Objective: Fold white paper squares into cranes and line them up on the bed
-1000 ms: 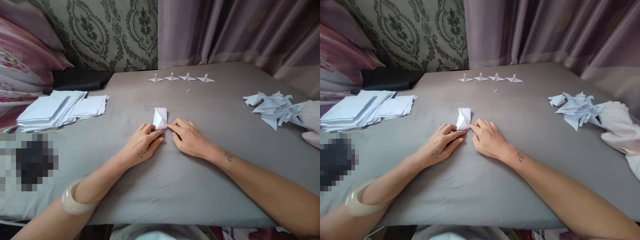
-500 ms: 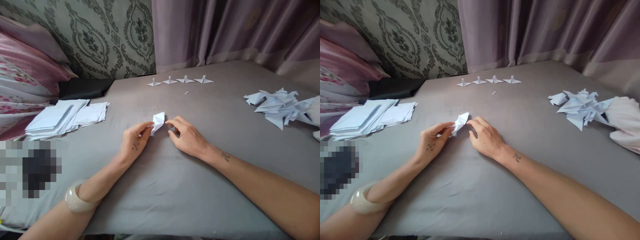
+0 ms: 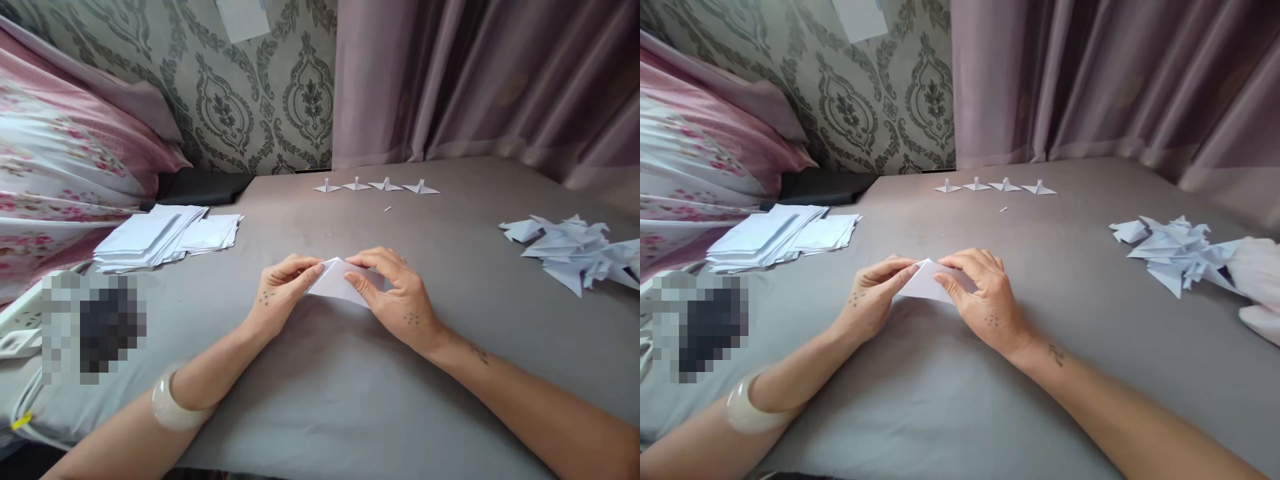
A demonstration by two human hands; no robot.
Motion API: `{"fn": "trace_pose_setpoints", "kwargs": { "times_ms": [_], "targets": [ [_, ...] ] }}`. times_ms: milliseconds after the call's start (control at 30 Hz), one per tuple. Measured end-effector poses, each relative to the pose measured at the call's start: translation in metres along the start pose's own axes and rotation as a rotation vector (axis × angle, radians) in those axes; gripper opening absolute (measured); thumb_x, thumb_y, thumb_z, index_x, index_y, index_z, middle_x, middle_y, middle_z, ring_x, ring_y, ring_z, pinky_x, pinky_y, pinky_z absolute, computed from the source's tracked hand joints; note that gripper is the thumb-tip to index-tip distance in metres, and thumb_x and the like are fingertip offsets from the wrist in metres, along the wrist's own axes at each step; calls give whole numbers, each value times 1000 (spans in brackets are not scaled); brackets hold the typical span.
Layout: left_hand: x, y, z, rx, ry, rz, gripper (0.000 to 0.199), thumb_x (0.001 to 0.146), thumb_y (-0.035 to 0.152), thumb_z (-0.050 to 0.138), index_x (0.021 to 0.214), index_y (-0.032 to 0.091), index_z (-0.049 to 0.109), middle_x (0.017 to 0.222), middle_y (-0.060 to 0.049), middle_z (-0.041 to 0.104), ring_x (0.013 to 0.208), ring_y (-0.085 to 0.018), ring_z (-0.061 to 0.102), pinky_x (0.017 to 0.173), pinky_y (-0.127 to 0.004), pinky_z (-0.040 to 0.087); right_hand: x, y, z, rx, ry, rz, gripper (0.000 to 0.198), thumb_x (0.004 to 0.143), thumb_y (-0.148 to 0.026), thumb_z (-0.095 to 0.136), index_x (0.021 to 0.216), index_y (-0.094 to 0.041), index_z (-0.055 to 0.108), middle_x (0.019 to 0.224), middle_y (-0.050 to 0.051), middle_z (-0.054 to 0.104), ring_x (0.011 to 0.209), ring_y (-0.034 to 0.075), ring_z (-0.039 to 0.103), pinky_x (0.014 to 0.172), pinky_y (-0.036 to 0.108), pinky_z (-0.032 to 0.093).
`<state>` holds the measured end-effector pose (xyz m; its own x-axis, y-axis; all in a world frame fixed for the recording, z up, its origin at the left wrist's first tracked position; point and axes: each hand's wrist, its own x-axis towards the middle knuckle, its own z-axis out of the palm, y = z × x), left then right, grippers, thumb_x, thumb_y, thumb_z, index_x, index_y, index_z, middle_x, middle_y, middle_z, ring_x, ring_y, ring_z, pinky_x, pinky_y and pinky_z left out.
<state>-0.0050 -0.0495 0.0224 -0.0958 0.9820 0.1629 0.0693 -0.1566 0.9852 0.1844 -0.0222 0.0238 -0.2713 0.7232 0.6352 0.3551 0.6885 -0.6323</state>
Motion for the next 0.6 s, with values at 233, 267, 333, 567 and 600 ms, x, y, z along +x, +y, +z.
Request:
{"fn": "trace_pose_setpoints", "kwargs": {
  "times_ms": [233, 267, 333, 567, 600],
  "targets": [
    [0, 4, -6, 208, -116, 238, 18, 81, 27, 69, 98, 23, 74, 97, -6, 65, 93, -17, 58, 81, -29, 44, 0, 0, -1, 47, -49, 38, 6, 85, -26, 66, 90, -26, 69, 84, 0, 66, 81, 15, 60, 78, 32, 44],
    [0, 4, -7, 229, -136, 283, 18, 82, 26, 68, 99, 23, 73, 99, -7, 65, 95, -18, 58, 83, -31, 44, 0, 0, -1, 38, -58, 27, 6, 85, -26, 66, 90, -26, 69, 84, 0, 66, 81, 15, 60, 78, 32, 44],
    [-1, 6, -8, 260, -173, 370, 17, 84, 23, 66, 99, 23, 73, 99, -7, 67, 95, -19, 59, 86, -32, 45, -1, -1, -1, 21, -72, -2, 6, 85, -25, 66, 90, -26, 69, 84, 0, 66, 80, 15, 60, 78, 32, 43],
    [-3, 9, -9, 398, -153, 495, 15, 87, 24, 61, 96, 24, 73, 89, -6, 70, 85, -19, 60, 88, -36, 43, 1, -7, -1, -11, -132, -40, 6, 85, -23, 65, 89, -27, 69, 83, -1, 67, 77, 14, 60, 80, 34, 41],
    [-3, 9, -9, 418, -145, 498, 14, 87, 25, 61, 94, 24, 73, 89, -6, 71, 85, -19, 61, 88, -37, 42, 1, -7, -1, -12, -137, -37, 6, 85, -24, 65, 89, -27, 69, 83, -1, 67, 77, 14, 60, 80, 34, 42]
  ]
}}
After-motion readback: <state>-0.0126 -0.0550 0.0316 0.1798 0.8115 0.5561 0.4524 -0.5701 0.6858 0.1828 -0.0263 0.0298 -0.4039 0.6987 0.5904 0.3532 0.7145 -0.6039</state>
